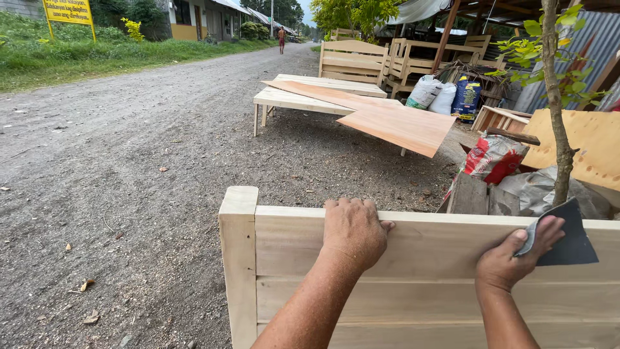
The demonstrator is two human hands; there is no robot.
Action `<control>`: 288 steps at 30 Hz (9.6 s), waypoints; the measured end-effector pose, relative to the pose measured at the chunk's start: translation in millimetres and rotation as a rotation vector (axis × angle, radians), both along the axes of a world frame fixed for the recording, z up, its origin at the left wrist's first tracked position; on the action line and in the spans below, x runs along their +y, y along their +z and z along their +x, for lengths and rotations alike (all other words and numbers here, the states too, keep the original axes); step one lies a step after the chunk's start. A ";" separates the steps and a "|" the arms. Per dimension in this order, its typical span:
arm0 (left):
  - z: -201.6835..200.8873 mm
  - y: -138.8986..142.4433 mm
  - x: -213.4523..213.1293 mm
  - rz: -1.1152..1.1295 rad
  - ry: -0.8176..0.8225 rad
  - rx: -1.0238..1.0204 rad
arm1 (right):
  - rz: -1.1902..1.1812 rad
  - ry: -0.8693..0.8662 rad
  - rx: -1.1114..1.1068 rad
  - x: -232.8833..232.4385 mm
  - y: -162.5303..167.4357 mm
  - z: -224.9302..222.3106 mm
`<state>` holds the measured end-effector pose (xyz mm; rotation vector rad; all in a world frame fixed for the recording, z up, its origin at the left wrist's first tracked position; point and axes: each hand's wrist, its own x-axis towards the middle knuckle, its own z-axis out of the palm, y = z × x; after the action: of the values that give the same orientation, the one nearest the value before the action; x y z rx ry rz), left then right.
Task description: The person sands a light-colored wooden bench or bed frame outdoors using a sheet of sandpaper held by hand. They work along the top rail, edges, and flat panels of the frame, steadying the furniture with one hand while rubbing the sandpaper over different surfaces.
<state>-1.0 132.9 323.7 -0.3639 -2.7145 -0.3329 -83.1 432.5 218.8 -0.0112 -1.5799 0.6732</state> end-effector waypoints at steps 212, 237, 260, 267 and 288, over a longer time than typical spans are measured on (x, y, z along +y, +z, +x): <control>6.6 1.6 -122.2 0.104 0.035 0.071 | 0.298 0.172 -0.018 -160.8 -27.8 38.8; -17.1 -4.2 -142.2 0.108 -0.002 0.015 | 0.930 0.367 -0.175 -277.4 -109.0 58.8; -16.0 -12.3 -145.8 -0.129 -0.027 0.169 | 1.048 0.355 -0.147 -231.0 -101.5 48.2; -9.7 -1.7 -137.9 -0.033 0.029 0.051 | 0.606 0.210 -0.215 -107.5 -128.8 54.4; 9.9 8.2 -101.1 -0.002 0.154 -0.063 | 0.245 0.238 -0.107 -153.4 -139.5 44.0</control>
<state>8.8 31.8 331.9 -0.1453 -2.7833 -0.3027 -39.1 279.1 79.3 0.3317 -1.7755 0.6669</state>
